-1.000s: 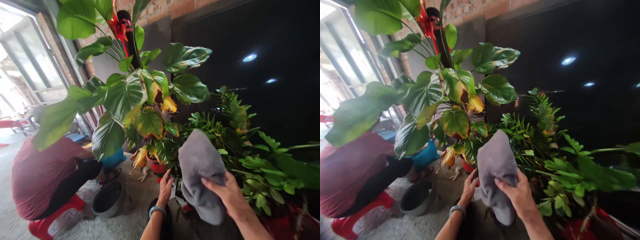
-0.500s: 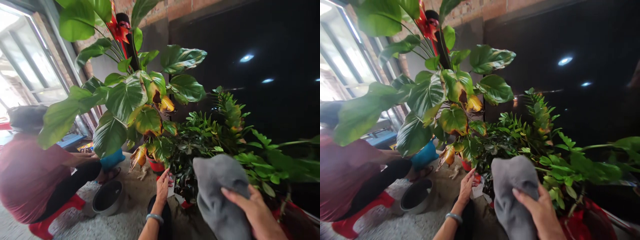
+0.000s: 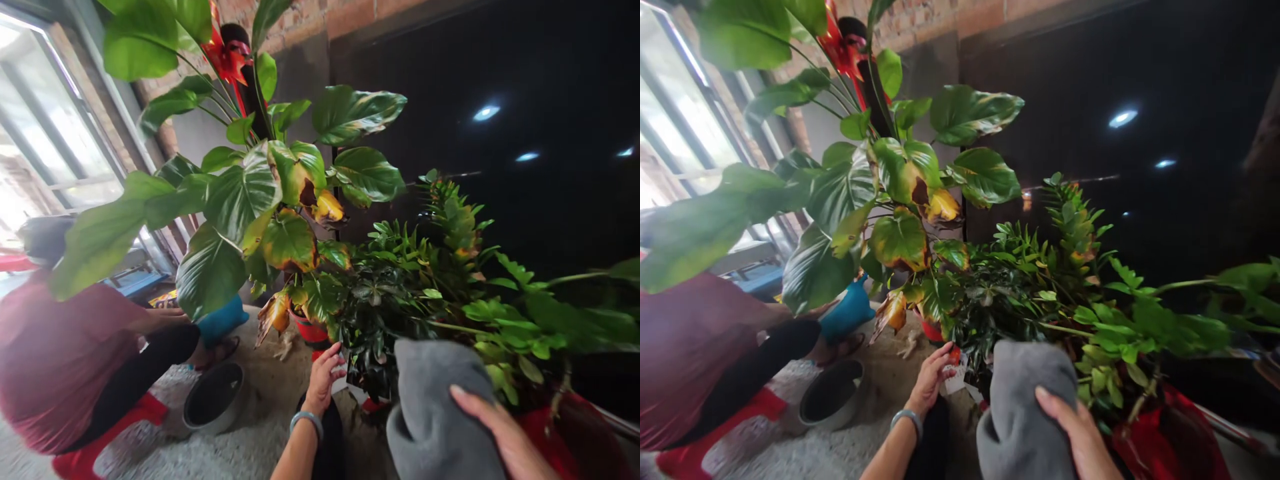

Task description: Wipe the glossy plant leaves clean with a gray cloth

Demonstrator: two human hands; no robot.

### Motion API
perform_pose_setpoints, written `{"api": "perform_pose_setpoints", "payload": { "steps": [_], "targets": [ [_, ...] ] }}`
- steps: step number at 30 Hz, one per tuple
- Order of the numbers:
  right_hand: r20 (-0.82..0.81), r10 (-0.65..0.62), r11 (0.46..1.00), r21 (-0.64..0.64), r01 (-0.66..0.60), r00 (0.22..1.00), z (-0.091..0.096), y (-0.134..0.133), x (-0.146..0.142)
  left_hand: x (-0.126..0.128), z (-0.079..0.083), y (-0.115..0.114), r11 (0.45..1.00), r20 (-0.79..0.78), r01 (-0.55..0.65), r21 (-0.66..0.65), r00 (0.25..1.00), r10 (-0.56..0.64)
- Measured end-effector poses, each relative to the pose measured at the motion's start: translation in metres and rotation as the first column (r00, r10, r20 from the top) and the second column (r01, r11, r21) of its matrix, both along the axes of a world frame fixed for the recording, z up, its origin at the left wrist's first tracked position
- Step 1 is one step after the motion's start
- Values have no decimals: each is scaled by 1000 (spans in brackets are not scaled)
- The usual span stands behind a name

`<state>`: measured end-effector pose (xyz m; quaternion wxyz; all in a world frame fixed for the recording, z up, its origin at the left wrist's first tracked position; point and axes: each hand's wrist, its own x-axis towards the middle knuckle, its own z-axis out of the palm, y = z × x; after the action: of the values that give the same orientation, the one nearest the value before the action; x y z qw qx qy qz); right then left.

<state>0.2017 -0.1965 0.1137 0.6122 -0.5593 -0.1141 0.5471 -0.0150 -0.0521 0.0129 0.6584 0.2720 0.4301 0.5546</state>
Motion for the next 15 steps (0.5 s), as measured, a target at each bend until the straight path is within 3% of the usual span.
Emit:
{"api": "perform_pose_setpoints", "payload": {
  "steps": [3,5,7,10,13,15],
  "targets": [
    [-69,-127,989,71,132,990,35,31,9,3,3,1,1000,10,-9,-25,1000,9],
    [-170,-145,982,96,162,975,45,53,3,4,5,1,999,8,-5,-42,1000,5],
    [-293,-47,997,47,64,955,38,64,-12,5,6,1,999,8,-8,-54,1000,9],
    [-363,160,976,-79,-201,918,4,47,-32,4,5,1,998,11,-26,-57,1000,27],
    [-190,136,982,-101,-157,972,-19,11,-31,1,4,2,999,13,-11,-48,1000,12],
    [-114,80,993,-79,-89,990,-11,-3,-19,-1,4,3,999,19,1,-40,1000,0]
  ]
}}
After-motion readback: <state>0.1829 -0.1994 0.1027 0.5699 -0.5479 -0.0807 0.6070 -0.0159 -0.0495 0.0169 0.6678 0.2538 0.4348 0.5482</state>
